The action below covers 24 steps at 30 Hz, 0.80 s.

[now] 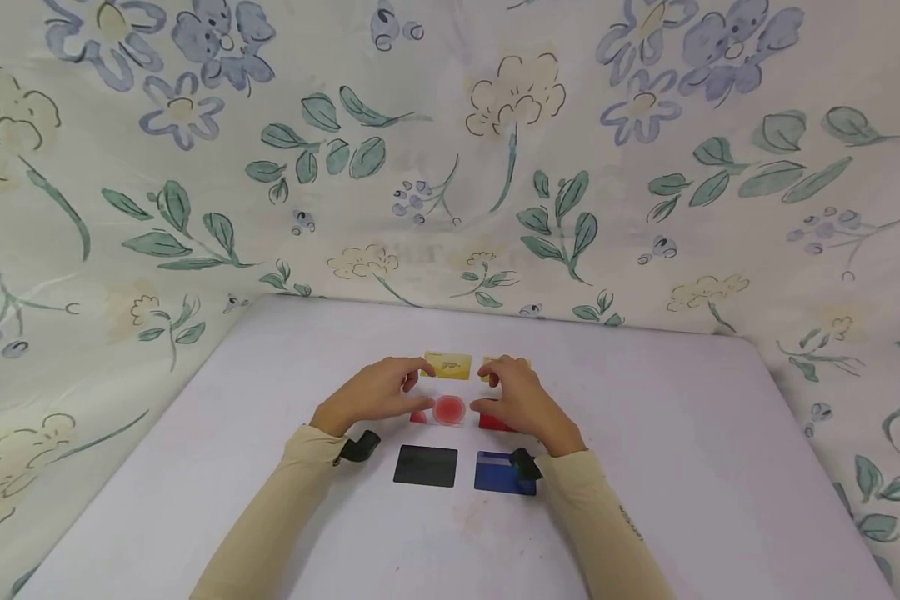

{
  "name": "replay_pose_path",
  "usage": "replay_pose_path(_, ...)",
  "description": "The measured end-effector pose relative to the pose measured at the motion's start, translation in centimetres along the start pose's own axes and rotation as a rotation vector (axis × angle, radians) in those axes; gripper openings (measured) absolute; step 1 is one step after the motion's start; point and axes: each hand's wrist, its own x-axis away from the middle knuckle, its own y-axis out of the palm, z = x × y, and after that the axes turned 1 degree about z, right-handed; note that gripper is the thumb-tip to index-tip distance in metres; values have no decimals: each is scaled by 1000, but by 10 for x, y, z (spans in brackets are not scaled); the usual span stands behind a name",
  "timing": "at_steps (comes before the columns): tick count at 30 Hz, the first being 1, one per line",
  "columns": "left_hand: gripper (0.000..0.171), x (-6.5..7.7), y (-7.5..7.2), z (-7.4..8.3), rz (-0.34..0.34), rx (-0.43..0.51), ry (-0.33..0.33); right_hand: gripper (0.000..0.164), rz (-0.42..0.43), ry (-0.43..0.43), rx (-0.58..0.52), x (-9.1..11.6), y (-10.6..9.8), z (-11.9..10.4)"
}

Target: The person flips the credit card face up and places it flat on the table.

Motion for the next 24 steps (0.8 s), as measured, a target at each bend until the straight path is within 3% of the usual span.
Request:
replay_pose_path(12,50,-14,8,26,32,33,20,55,59,41,27,19,-27,15)
replay_pose_path(18,55,-19,20,38,-2,32,37,54,66,44,18,28,-27,26)
replay_pose_path(24,57,-23,27,46,6,18,56,54,75,54,17,34,-25,33)
